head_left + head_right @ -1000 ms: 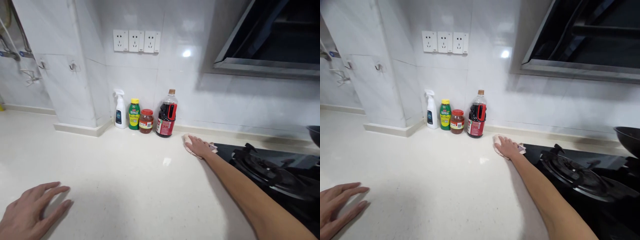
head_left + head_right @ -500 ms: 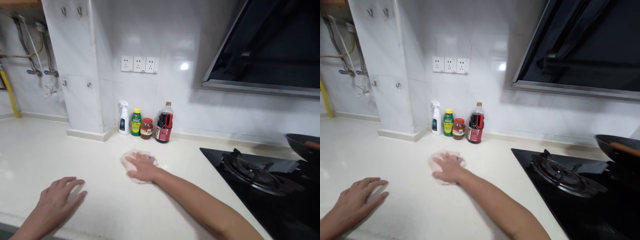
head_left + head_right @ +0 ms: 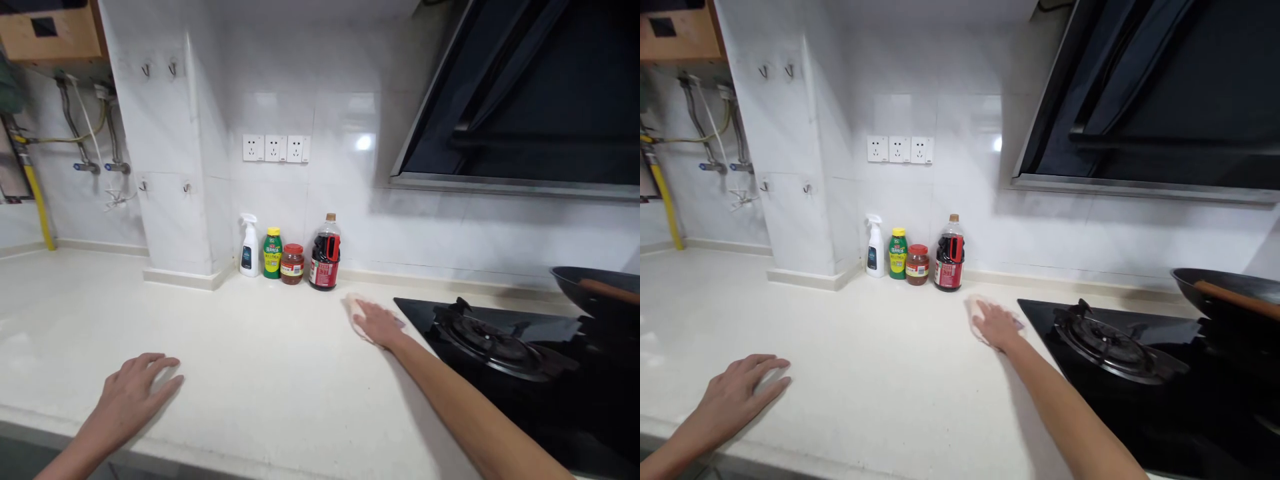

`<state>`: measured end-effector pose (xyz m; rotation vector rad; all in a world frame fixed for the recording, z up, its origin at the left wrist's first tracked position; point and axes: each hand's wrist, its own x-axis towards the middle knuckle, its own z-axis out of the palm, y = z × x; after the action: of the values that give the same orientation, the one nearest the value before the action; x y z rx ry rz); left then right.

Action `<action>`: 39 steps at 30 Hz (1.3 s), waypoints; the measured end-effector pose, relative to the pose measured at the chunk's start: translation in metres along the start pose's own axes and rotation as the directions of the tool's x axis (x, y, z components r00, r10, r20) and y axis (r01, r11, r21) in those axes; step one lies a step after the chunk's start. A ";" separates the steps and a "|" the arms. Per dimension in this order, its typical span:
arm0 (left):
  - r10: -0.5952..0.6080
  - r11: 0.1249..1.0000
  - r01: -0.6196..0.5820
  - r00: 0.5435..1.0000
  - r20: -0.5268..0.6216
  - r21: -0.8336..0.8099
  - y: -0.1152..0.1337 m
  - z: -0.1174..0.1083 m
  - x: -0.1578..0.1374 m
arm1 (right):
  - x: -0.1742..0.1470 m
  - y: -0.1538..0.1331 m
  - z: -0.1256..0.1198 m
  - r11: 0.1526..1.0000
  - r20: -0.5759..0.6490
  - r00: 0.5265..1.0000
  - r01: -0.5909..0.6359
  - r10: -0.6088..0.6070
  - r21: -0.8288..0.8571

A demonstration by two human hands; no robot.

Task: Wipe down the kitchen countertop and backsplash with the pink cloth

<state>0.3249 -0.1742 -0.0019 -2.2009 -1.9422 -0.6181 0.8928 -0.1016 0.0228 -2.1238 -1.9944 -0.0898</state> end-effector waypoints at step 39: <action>-0.135 0.975 0.147 0.988 0.080 -0.165 0.018 -0.016 0.001 | -0.090 -0.117 -0.016 0.998 0.189 0.981 -0.057 0.053 0.019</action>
<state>0.3388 -0.1819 0.0163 -2.2218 -2.1712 -0.7663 0.7723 -0.1865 0.0345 -2.2447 -2.0232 0.1500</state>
